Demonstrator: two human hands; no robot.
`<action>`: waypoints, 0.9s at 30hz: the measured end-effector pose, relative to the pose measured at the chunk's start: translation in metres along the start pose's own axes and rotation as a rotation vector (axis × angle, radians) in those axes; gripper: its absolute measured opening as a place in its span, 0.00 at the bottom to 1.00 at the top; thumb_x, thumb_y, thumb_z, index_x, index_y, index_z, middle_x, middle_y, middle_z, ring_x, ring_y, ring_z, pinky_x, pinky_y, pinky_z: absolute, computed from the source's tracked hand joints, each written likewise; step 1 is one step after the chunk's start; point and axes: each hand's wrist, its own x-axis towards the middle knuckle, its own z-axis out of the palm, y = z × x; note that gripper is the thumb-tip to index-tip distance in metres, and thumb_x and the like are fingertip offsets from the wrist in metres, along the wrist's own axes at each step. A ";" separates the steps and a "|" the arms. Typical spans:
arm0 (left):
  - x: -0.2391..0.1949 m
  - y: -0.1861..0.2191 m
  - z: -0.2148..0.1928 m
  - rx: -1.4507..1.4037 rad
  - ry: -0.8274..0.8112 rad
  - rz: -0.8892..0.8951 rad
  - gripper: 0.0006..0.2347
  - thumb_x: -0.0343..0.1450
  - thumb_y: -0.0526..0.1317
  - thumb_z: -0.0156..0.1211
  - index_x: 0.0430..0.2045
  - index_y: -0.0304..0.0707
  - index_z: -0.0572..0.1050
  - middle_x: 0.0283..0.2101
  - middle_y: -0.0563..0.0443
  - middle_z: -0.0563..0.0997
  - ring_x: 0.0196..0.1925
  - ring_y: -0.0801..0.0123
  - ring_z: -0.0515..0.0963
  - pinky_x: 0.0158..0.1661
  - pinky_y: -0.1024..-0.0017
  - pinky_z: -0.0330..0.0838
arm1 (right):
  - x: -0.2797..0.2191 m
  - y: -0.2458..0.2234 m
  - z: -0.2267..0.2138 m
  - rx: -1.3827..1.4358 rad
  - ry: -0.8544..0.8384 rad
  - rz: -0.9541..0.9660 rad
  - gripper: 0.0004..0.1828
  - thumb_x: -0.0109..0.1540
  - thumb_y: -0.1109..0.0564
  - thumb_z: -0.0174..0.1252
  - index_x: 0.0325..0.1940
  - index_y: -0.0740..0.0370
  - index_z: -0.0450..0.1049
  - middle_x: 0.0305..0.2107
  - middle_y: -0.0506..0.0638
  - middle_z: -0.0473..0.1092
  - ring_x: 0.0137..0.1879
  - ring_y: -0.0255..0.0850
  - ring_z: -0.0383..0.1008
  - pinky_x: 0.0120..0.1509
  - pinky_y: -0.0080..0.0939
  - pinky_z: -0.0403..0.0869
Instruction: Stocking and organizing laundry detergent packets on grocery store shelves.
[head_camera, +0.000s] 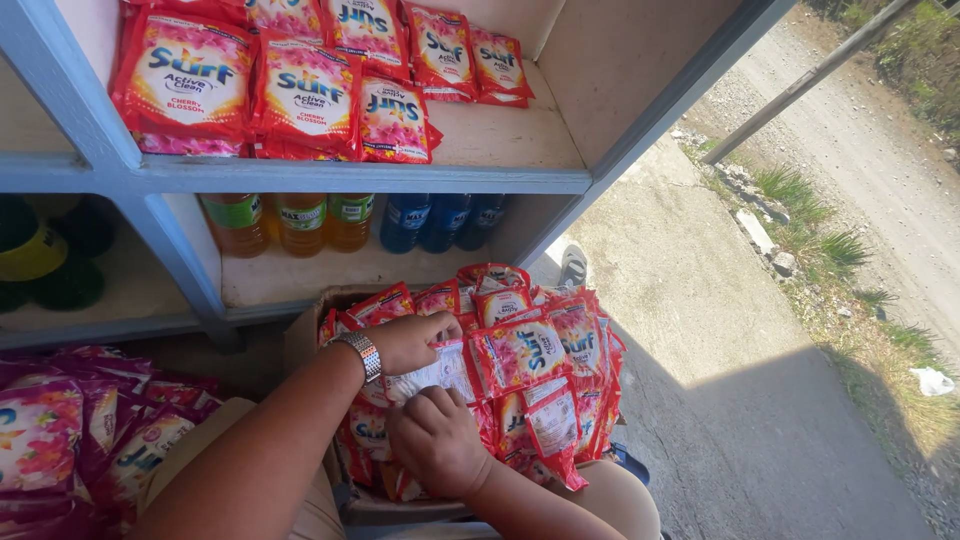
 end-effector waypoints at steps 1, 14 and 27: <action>0.009 -0.013 0.002 -0.002 -0.001 -0.001 0.19 0.69 0.34 0.56 0.57 0.47 0.68 0.52 0.42 0.81 0.55 0.60 0.81 0.50 0.63 0.75 | 0.006 -0.001 -0.008 0.002 -0.002 0.000 0.17 0.58 0.59 0.66 0.51 0.60 0.75 0.39 0.51 0.67 0.47 0.48 0.71 0.48 0.49 0.70; -0.011 0.019 -0.015 -0.564 -0.061 0.005 0.19 0.75 0.50 0.46 0.60 0.50 0.63 0.47 0.50 0.78 0.35 0.65 0.87 0.33 0.66 0.81 | -0.050 0.115 -0.066 0.468 0.797 0.778 0.02 0.66 0.67 0.58 0.42 0.65 0.74 0.36 0.46 0.71 0.42 0.30 0.72 0.48 0.32 0.73; -0.014 0.066 0.030 0.273 0.055 0.034 0.20 0.76 0.44 0.49 0.66 0.60 0.63 0.54 0.44 0.72 0.45 0.59 0.82 0.42 0.60 0.79 | -0.033 0.115 -0.088 -0.342 0.029 0.675 0.21 0.65 0.48 0.57 0.62 0.51 0.77 0.57 0.59 0.63 0.71 0.56 0.59 0.69 0.58 0.60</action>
